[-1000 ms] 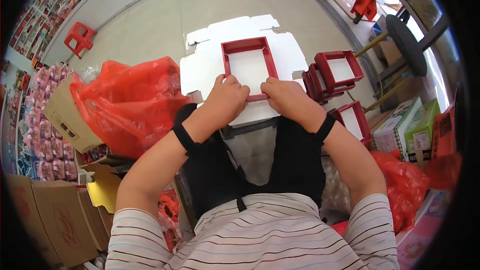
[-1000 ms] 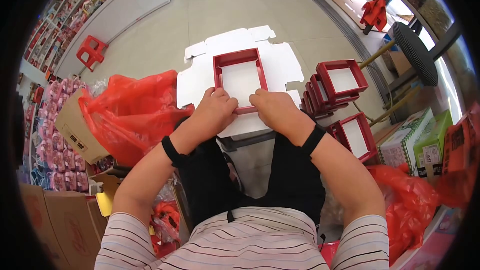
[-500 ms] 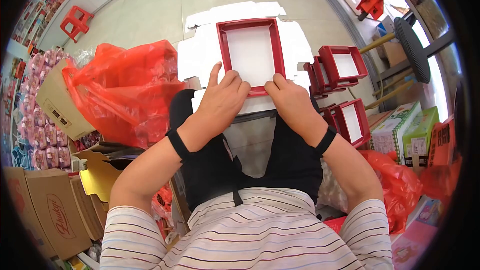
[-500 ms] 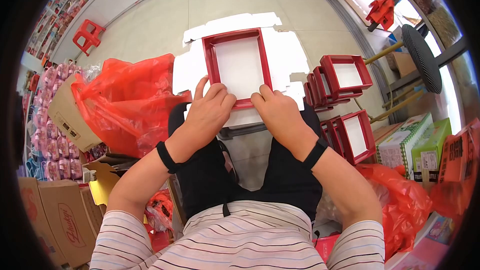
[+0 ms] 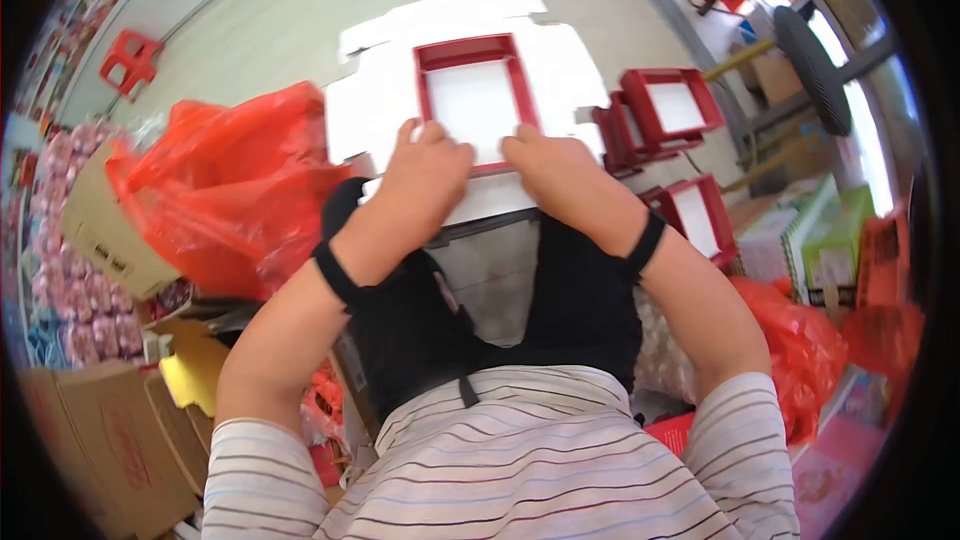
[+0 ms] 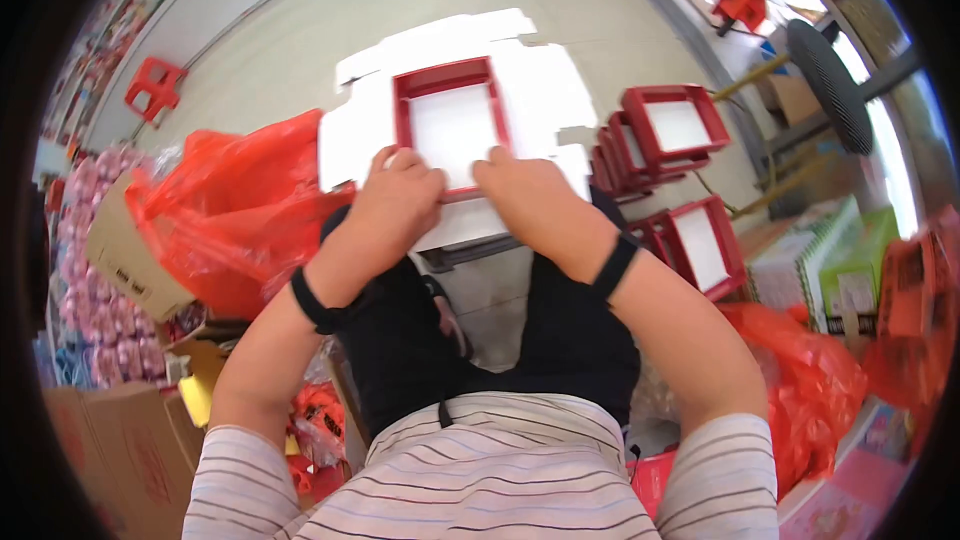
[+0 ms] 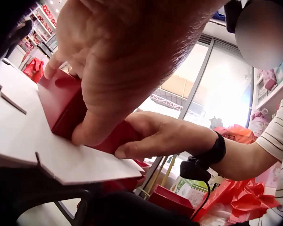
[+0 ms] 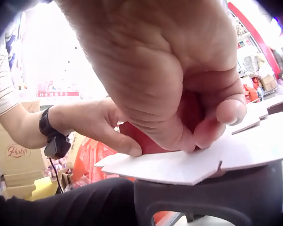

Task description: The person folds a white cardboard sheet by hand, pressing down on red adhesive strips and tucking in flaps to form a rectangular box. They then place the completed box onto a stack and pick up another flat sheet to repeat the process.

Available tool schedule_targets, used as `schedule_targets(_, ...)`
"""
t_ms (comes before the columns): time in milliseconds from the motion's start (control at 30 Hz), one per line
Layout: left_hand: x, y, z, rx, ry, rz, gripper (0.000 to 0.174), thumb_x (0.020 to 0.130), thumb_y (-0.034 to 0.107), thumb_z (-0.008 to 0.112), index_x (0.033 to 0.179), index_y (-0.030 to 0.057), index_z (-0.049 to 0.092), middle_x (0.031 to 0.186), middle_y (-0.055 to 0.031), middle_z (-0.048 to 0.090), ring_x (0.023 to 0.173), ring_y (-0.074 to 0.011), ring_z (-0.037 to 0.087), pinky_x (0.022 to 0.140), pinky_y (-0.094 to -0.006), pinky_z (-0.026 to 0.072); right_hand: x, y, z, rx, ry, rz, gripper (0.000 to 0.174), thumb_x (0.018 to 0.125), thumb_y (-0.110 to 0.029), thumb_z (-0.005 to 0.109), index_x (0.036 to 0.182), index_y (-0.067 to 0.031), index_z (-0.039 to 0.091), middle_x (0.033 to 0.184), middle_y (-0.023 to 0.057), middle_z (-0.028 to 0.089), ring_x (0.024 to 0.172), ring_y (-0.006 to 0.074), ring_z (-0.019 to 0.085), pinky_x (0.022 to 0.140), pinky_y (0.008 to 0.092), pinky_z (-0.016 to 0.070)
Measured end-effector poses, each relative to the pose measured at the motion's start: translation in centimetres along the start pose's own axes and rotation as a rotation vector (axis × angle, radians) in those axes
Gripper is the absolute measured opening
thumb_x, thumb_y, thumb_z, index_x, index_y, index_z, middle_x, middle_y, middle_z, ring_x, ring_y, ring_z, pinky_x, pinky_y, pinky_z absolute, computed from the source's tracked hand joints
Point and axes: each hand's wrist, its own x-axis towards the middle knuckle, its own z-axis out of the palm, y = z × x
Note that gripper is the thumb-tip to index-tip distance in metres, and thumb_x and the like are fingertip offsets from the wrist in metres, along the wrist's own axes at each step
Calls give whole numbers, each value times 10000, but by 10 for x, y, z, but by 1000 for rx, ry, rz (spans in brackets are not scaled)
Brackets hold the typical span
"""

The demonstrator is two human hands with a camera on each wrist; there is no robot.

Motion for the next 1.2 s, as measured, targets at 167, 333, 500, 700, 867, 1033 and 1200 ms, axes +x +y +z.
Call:
schedule_targets(167,4,-5,3,-2,-38,58,194,785,82,797,906,57,648,907,-107,679,1020,-323,609,993,-453,468,-3,7,5,-2,39,-96,180,844,31,633,999,-43,580,937,163,637,852,391,705,705,476,574)
schedule_targets(333,8,-1,-5,-23,-75,70,244,777,91,827,908,42,626,900,-121,662,995,-328,587,964,-446,470,-3,3,10,-19,28,-48,167,847,19,650,1000,-19,593,938,175,640,823,393,712,683,466,587)
schedule_targets(500,11,1,-8,-28,-108,64,256,797,114,840,904,37,620,893,-136,650,974,-334,580,941,-439,474,-4,2,11,-55,26,-57,175,845,13,666,1006,-16,603,951,175,644,820,386,718,690,456,594)
schedule_targets(700,14,3,-6,8,-96,28,283,836,206,843,902,35,628,862,-134,656,945,-328,592,929,-449,468,-7,2,13,-38,49,-24,169,838,20,679,981,-22,599,963,174,646,820,388,716,685,461,587)
schedule_targets(867,9,15,-9,64,-64,-43,326,855,282,844,907,39,634,817,-126,659,914,-332,608,918,-451,464,-6,8,21,-48,66,-51,162,865,-40,689,1019,-28,639,964,166,669,827,336,735,717,416,604)
schedule_targets(1033,9,14,-1,61,-47,-52,384,848,369,850,899,46,650,760,-115,686,888,-316,635,885,-467,460,-8,3,16,-72,57,-43,121,882,-39,672,1000,-30,645,954,166,669,837,352,737,723,436,598)
schedule_targets(1200,7,18,-6,49,-72,-85,412,846,401,848,898,42,652,762,-121,696,896,-318,639,868,-469,457,-8,3,17,-28,80,-23,88,901,-47,663,987,-41,644,982,157,673,852,361,736,734,450,595)
